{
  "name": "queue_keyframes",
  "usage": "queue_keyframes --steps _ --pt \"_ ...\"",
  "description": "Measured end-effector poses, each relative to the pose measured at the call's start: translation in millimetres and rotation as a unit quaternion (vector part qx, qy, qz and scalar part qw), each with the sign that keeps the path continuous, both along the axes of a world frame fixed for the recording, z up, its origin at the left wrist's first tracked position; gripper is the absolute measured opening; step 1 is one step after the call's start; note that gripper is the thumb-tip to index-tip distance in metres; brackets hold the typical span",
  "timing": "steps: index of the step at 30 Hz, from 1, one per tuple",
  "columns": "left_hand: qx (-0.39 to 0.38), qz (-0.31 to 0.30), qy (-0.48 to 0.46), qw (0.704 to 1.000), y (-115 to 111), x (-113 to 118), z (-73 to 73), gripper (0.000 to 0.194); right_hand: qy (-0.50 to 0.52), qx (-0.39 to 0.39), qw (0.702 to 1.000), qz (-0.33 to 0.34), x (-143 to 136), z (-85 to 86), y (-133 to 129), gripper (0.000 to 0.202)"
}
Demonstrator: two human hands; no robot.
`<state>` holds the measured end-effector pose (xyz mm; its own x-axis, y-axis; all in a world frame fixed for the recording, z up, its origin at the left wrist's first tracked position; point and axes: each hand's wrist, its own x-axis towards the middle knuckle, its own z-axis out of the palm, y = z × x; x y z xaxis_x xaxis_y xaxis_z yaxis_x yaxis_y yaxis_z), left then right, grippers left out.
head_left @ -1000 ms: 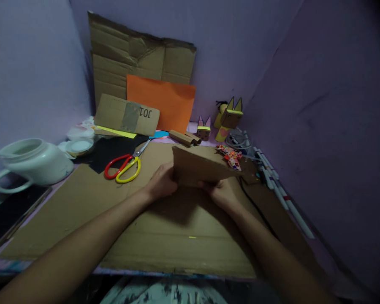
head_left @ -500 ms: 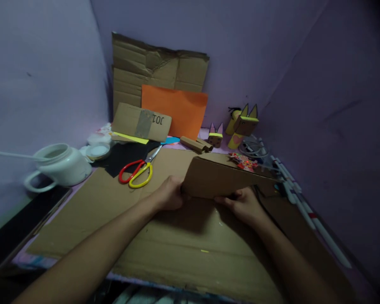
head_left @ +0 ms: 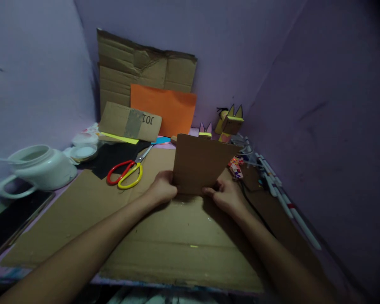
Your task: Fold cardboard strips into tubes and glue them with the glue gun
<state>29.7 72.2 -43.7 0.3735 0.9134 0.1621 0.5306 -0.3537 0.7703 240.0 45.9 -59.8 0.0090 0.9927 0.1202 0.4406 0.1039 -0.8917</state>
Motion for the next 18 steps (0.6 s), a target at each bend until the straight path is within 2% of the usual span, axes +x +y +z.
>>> queue_keyframes --steps 3,7,10,12,16,18 --pt "-0.019 -0.005 -0.010 1.000 5 2 -1.2 0.018 0.009 0.006 1.000 0.019 -3 4.7 -3 0.021" --pt "-0.022 -0.018 -0.021 0.999 1 -1 1.0 0.013 0.013 0.022 0.999 0.043 -3 7.7 -11 0.032" --pt "-0.009 -0.044 -0.025 0.999 -4 -6 4.7 0.003 0.001 0.030 0.999 0.045 1 8.4 -13 0.017" --pt "0.012 -0.065 -0.023 0.998 -7 -9 7.5 0.004 -0.008 0.041 0.998 0.055 4 11.8 -13 0.006" --pt "0.090 -0.101 -0.005 0.991 -11 -13 12.3 0.015 -0.006 0.070 0.993 0.100 6 20.9 -17 0.011" --pt "0.129 -0.111 0.016 0.985 -14 -14 13.8 0.019 -0.010 0.073 0.991 0.112 6 20.1 -20 0.012"
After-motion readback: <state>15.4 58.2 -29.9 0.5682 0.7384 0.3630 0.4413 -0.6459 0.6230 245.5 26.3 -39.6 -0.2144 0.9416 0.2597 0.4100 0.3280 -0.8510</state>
